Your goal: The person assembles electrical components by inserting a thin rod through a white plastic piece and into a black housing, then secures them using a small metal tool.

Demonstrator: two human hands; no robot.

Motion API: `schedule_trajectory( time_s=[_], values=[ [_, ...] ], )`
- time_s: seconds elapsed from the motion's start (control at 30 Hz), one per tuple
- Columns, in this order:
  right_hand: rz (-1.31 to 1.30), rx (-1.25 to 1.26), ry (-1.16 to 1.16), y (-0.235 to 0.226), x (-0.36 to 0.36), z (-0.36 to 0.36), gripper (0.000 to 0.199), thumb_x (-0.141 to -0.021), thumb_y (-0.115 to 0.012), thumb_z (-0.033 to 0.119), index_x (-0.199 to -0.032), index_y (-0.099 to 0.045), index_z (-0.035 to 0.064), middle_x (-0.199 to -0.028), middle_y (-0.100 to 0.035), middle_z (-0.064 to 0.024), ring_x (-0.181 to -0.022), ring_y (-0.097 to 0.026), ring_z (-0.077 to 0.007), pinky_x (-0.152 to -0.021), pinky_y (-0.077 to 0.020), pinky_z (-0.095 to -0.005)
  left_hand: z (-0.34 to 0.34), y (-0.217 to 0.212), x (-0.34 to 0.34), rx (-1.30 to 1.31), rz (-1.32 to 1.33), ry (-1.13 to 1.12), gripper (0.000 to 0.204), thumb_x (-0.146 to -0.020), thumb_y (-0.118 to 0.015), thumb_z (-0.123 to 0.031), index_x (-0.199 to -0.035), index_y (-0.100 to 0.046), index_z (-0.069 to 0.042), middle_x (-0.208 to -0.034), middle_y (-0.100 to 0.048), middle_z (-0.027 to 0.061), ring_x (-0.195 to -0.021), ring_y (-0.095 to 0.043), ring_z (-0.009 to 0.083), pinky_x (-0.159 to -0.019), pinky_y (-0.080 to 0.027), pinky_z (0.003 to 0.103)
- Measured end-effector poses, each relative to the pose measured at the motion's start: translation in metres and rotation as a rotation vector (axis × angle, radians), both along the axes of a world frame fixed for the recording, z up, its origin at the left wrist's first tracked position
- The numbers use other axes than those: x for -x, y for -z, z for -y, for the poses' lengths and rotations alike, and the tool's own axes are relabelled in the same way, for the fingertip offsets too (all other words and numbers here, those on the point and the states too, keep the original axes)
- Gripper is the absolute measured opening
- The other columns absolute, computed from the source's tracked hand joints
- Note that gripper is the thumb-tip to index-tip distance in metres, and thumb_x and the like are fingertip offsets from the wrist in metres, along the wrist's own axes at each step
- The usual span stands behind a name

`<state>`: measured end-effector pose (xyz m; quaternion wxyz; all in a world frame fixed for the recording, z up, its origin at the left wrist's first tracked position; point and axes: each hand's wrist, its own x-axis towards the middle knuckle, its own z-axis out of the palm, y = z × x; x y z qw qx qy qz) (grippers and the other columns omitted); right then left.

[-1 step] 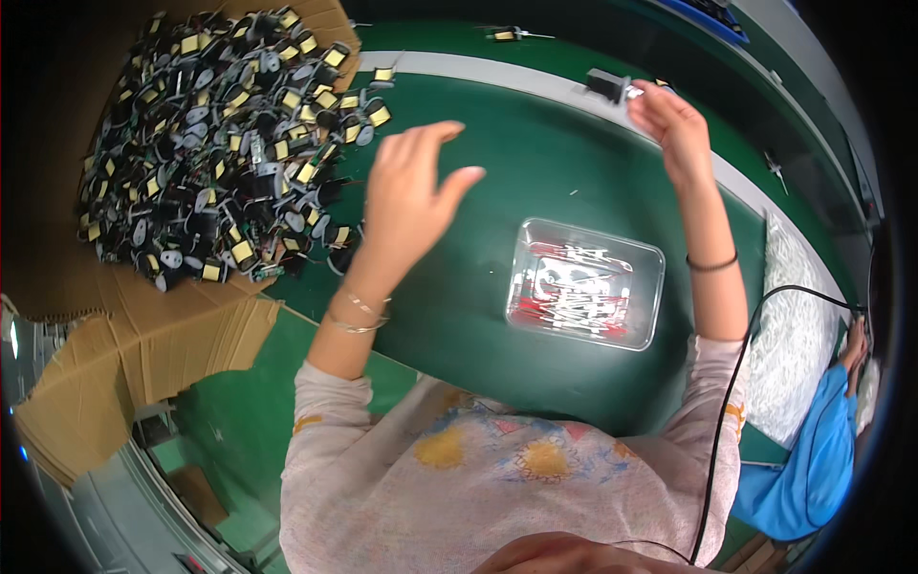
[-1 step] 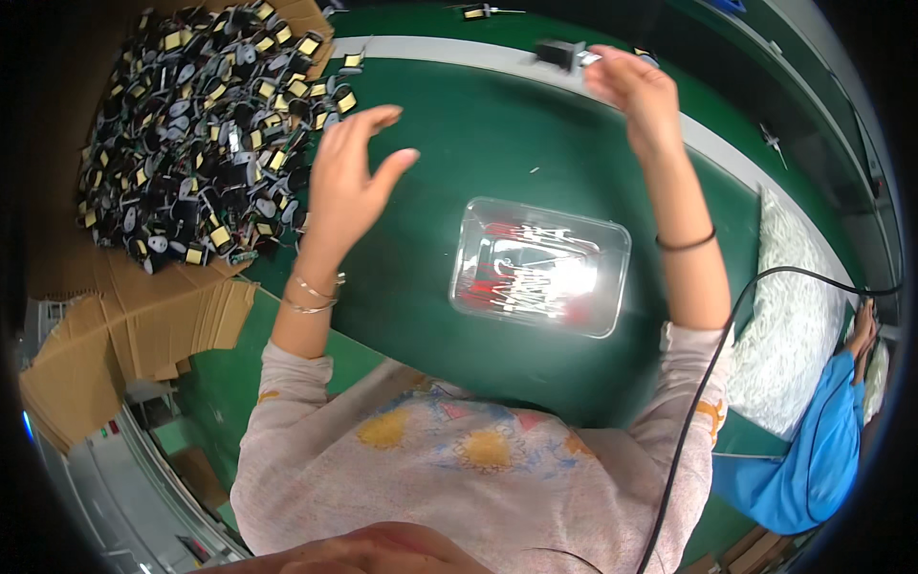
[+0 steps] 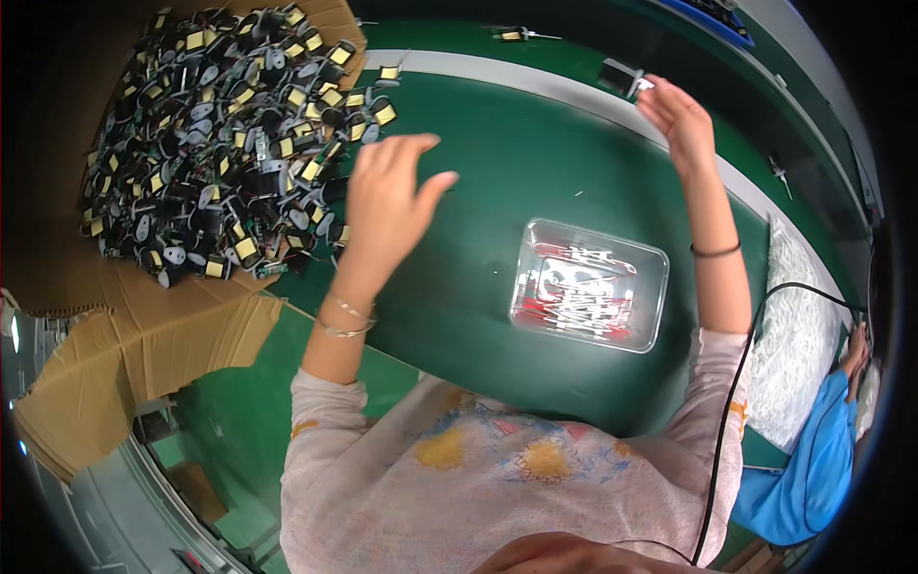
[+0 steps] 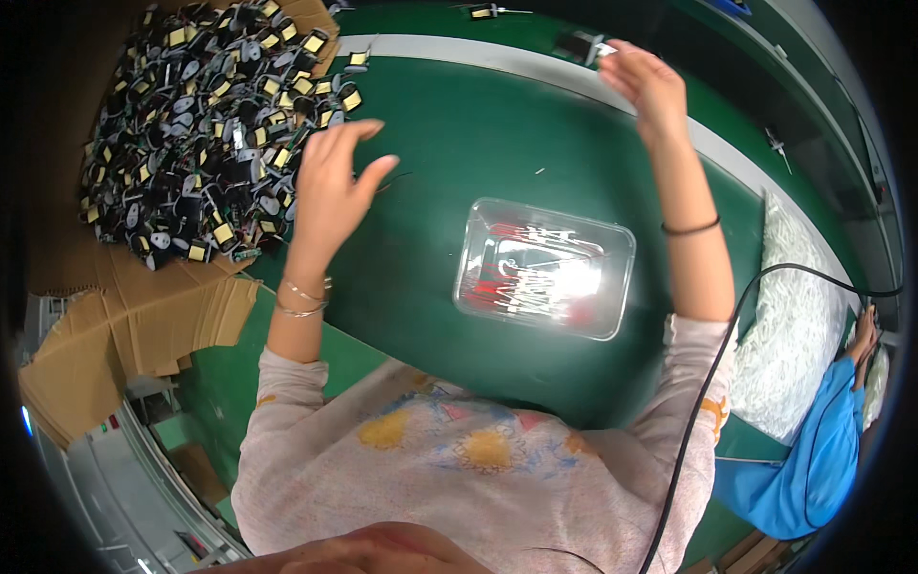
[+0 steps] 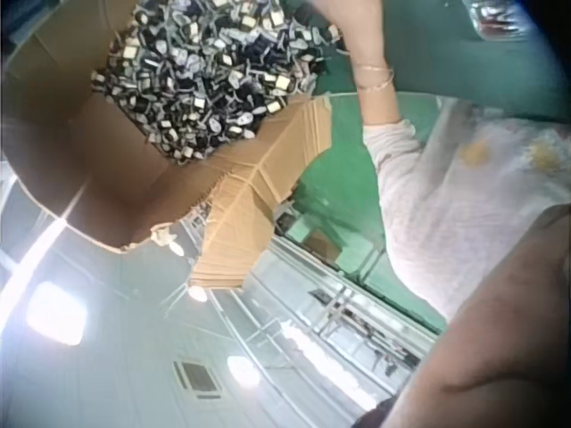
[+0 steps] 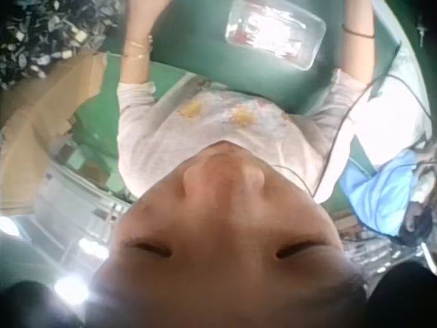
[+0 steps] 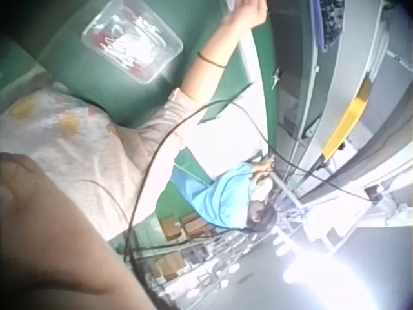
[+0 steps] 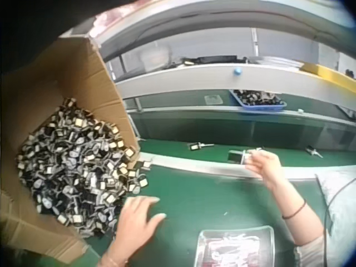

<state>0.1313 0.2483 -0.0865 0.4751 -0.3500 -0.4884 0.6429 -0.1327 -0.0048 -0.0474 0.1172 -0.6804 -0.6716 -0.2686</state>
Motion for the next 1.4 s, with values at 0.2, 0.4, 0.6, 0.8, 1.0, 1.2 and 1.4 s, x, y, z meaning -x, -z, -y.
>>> schedule_trajectory(
  time_s=[0.2, 0.4, 0.6, 0.8, 1.0, 1.2, 1.4],
  values=[
    [-0.011, 0.419, 0.052, 0.023, 0.002, -0.056, 0.058, -0.086, -0.059, 0.014, -0.133, -0.028, -0.0035, -0.129, -0.040, -0.0213, -0.104, -0.056, -0.0326, -0.087, -0.0520, -0.0387, 0.053, 0.004, 0.042, 0.361, -0.077, -0.365, 0.033, -0.080, -0.063, -0.034, -0.095, -0.060, -0.005, -0.081, -0.062, 0.0057, -0.081, -0.056, 0.0270, -0.073, -0.044, 0.038],
    [0.232, -0.043, -0.053, -0.018, -0.027, 0.015, 0.045, -0.088, -0.057, 0.020, -0.127, -0.043, 0.0044, -0.108, -0.059, -0.0082, -0.097, -0.059, -0.0184, -0.080, -0.0506, -0.0302, 0.011, 0.034, 0.042, 0.596, -0.400, -0.443, 0.052, -0.081, -0.049, -0.058, -0.085, -0.058, -0.007, -0.062, -0.061, 0.0097, -0.062, -0.061, 0.0291, -0.053, -0.046, 0.039],
    [0.665, -0.423, -0.574, -0.046, -0.029, 0.150, 0.013, -0.077, -0.062, 0.011, -0.090, -0.065, 0.0058, -0.090, -0.066, -0.0087, -0.069, -0.062, -0.0173, -0.063, -0.0509, -0.0308, -0.012, 0.023, 0.027, 0.373, 0.069, -0.192, 0.031, -0.074, -0.066, -0.031, -0.095, -0.058, -0.010, -0.077, -0.062, 0.0066, -0.069, -0.061, 0.0247, -0.061, -0.048, 0.034],
    [1.202, -1.053, -0.473, 0.001, -0.017, 0.190, 0.016, -0.065, -0.058, 0.004, -0.080, -0.064, 0.0033, -0.078, -0.058, -0.0106, -0.074, -0.062, -0.0262, -0.063, -0.0526, -0.0347, -0.028, 0.010, 0.023, 0.326, 0.630, -0.054, 0.032, -0.069, -0.075, -0.017, -0.097, -0.062, -0.006, -0.080, -0.056, 0.0030, -0.072, -0.052, 0.0098, -0.066, -0.043, 0.022],
    [1.411, -1.183, -0.451, 0.002, -0.013, 0.196, 0.016, -0.066, -0.056, 0.005, -0.082, -0.057, 0.0022, -0.087, -0.054, -0.0081, -0.084, -0.056, -0.0207, -0.061, -0.0525, -0.0295, -0.026, -0.011, 0.008, 0.151, 1.157, 0.314, 0.028, -0.078, -0.065, -0.003, -0.105, -0.057, -0.001, -0.087, -0.054, 0.0002, -0.078, -0.051, 0.0079, -0.071, -0.040, 0.019],
    [0.754, -0.727, -0.337, -0.057, -0.026, 0.170, 0.019, -0.073, -0.065, 0.007, -0.091, -0.058, 0.0069, -0.072, -0.060, -0.0057, -0.069, -0.059, -0.0206, -0.054, -0.0441, -0.0308, -0.025, -0.051, -0.033, 0.148, 1.098, 0.521, 0.034, -0.079, -0.066, -0.007, -0.110, -0.056, 0.001, -0.095, -0.056, 0.0038, -0.083, -0.053, 0.0097, -0.077, -0.042, 0.021],
    [-0.071, -0.185, -0.231, -0.089, -0.042, 0.165, 0.012, -0.082, -0.062, 0.010, -0.091, -0.060, 0.0019, -0.084, -0.060, -0.0018, -0.079, -0.056, -0.0080, -0.072, -0.0439, -0.0211, -0.033, -0.059, -0.077, 0.300, 1.210, 0.779, 0.047, -0.075, -0.072, -0.023, -0.108, -0.052, 0.004, -0.107, -0.059, 0.0145, -0.103, -0.056, 0.0216, -0.087, -0.044, 0.031]
  ],
)
